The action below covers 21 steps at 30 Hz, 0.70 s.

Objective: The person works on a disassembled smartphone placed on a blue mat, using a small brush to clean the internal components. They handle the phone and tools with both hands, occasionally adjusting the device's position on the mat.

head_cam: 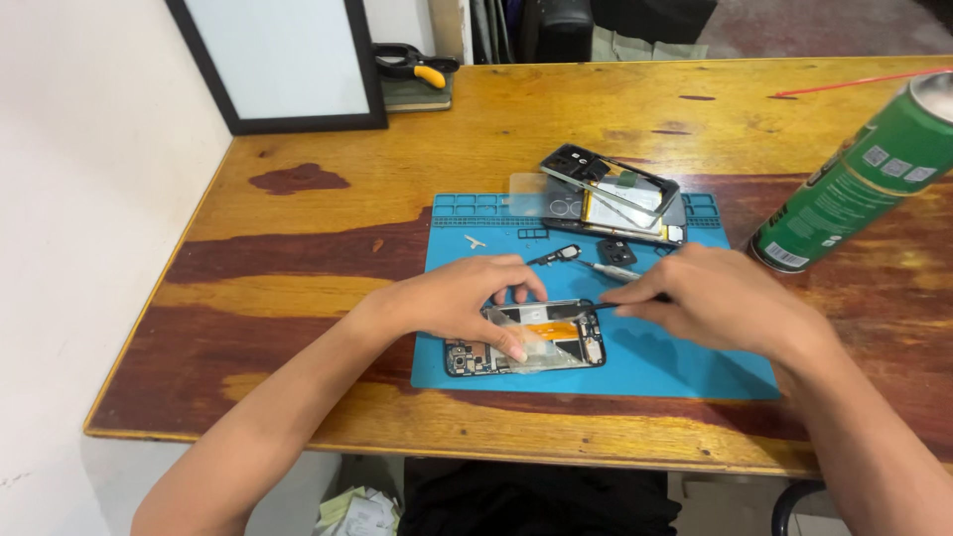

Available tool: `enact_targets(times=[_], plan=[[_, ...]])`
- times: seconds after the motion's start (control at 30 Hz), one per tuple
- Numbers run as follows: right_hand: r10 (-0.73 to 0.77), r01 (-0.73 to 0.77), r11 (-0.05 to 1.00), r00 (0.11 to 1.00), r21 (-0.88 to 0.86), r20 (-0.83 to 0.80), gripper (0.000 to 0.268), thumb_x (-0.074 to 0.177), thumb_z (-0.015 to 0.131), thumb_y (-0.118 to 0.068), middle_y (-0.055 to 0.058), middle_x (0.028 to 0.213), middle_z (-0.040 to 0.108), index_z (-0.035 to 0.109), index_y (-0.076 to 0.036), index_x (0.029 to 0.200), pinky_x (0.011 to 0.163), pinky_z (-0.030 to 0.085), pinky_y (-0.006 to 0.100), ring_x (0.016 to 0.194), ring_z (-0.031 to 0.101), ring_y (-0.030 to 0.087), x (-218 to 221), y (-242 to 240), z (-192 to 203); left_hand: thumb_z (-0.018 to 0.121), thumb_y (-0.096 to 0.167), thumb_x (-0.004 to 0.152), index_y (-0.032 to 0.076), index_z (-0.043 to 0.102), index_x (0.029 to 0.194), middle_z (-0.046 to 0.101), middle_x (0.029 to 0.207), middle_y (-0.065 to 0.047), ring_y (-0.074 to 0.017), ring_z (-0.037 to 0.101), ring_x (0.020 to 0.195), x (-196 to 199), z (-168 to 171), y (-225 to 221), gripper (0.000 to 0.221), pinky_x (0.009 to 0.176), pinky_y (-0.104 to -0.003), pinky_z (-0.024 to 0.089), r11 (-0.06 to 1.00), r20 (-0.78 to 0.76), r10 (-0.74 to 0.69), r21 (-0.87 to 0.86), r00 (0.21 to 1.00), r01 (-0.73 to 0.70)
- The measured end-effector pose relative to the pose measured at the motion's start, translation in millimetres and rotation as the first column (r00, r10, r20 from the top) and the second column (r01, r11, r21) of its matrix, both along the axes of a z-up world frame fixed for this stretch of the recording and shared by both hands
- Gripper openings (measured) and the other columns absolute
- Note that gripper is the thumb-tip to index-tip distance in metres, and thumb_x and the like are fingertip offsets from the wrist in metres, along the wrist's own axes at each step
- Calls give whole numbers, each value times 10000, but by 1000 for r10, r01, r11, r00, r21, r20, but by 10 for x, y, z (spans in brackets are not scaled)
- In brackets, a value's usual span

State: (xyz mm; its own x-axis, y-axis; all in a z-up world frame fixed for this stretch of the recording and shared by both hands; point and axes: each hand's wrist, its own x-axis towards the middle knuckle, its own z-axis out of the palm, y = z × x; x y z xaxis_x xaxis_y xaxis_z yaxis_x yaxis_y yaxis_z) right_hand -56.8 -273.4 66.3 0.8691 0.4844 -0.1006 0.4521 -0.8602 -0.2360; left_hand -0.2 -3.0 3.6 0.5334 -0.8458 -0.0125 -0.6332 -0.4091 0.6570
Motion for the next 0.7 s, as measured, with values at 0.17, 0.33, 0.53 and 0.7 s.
enact_targets(times=[0.17, 0.33, 0.53, 0.7], plan=[[13, -9, 998, 998, -58, 60, 387, 890, 703, -281, 37, 1016, 785, 746, -427, 1246, 655, 569, 437, 738, 740, 302, -42, 73, -28, 892, 447, 683, 125, 677, 1222, 622, 1052, -38, -206, 587, 934, -12, 3, 2, 664, 742, -355, 537, 1000, 14, -6, -12, 1000, 6], [-30, 28, 998, 999, -54, -39, 400, 852, 710, -220, 17, 999, 794, 778, -436, 1181, 642, 575, 420, 748, 751, 267, -36, 20, -24, 890, 444, 682, 127, 676, 1223, 621, 1058, -37, -207, 592, 927, 8, 5, 4, 662, 752, -354, 532, 1000, 29, -19, -19, 999, 19], [-58, 53, 990, 998, -132, -28, 418, 913, 675, -215, 86, 872, 778, 735, -424, 1269, 674, 547, 428, 735, 717, 307, -51, -21, -24, 897, 420, 676, 120, 672, 1218, 617, 1062, -35, -207, 594, 926, 3, 17, -5, 659, 747, -347, 547, 1000, -3, -9, -16, 1000, 9], [-4, 4, 1000, 996, -8, -85, 433, 852, 691, -173, 42, 954, 791, 772, -404, 1209, 624, 554, 421, 693, 737, 275, -42, -9, -13, 891, 410, 652, 132, 683, 1200, 599, 1045, -30, -195, 591, 913, -27, 24, -7, 649, 699, -330, 582, 999, -73, 38, 21, 997, -37]])
